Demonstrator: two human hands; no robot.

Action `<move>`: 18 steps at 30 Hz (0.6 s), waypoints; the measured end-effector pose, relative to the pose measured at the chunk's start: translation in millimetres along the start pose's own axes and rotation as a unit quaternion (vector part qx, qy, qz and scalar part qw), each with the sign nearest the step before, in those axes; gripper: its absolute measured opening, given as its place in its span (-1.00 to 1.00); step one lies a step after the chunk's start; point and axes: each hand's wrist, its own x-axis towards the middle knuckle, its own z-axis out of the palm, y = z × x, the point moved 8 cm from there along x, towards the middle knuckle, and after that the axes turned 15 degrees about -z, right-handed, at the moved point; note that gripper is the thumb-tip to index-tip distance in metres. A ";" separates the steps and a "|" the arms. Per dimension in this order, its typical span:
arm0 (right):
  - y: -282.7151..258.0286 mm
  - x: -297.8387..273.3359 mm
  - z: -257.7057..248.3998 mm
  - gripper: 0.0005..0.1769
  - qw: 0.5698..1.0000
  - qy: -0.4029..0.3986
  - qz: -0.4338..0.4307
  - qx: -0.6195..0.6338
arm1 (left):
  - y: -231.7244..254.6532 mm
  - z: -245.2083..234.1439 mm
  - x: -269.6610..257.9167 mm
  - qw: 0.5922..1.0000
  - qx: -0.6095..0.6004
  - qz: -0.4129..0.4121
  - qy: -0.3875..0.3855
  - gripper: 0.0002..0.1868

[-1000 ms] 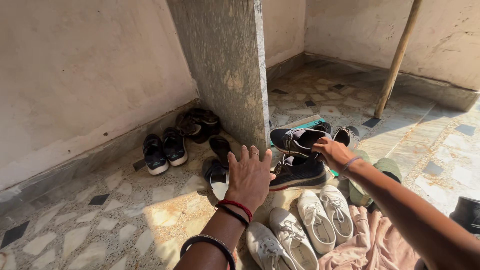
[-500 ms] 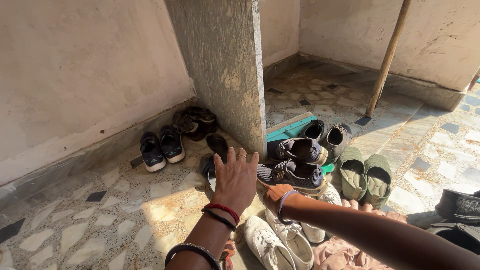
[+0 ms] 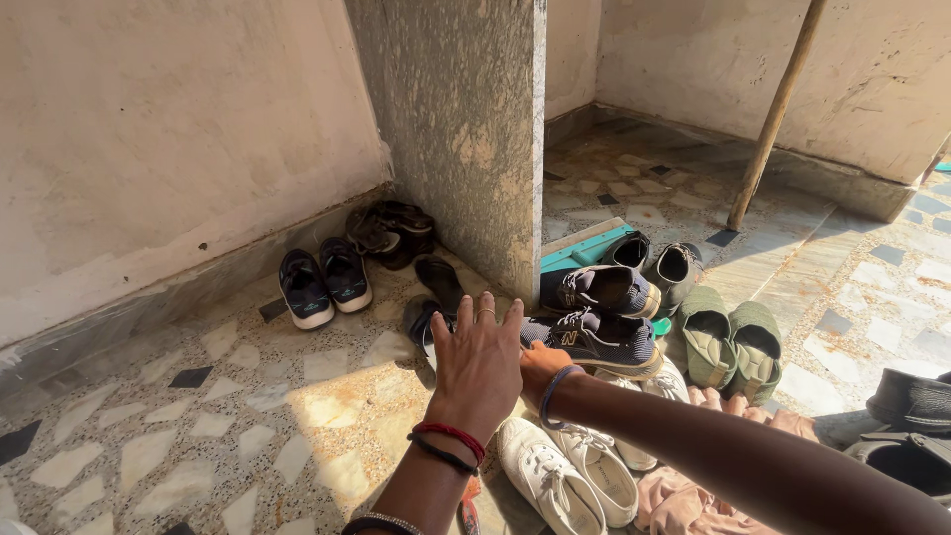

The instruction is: The person cleans a pair of white sneakers using a small brush. They scrub the laces and upper mesh of one shoe, then repeat the process on the second shoe. After cleaning, they place the shoes back with other footwear on the floor.

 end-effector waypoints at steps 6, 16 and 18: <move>137.1 -31.1 -18.8 -0.86 0.972 0.086 0.177 0.128 | -27.8 2.2 -9.4 1.000 -0.025 -0.009 -0.012 -0.39; 247.5 19.3 -9.2 -0.68 0.964 0.120 0.230 0.052 | -36.8 22.3 4.9 0.995 -0.077 -0.036 -0.054 -0.35; 240.4 38.2 -0.8 -0.57 0.973 0.047 0.226 0.023 | -34.6 27.8 14.0 0.995 -0.082 -0.025 -0.043 -0.37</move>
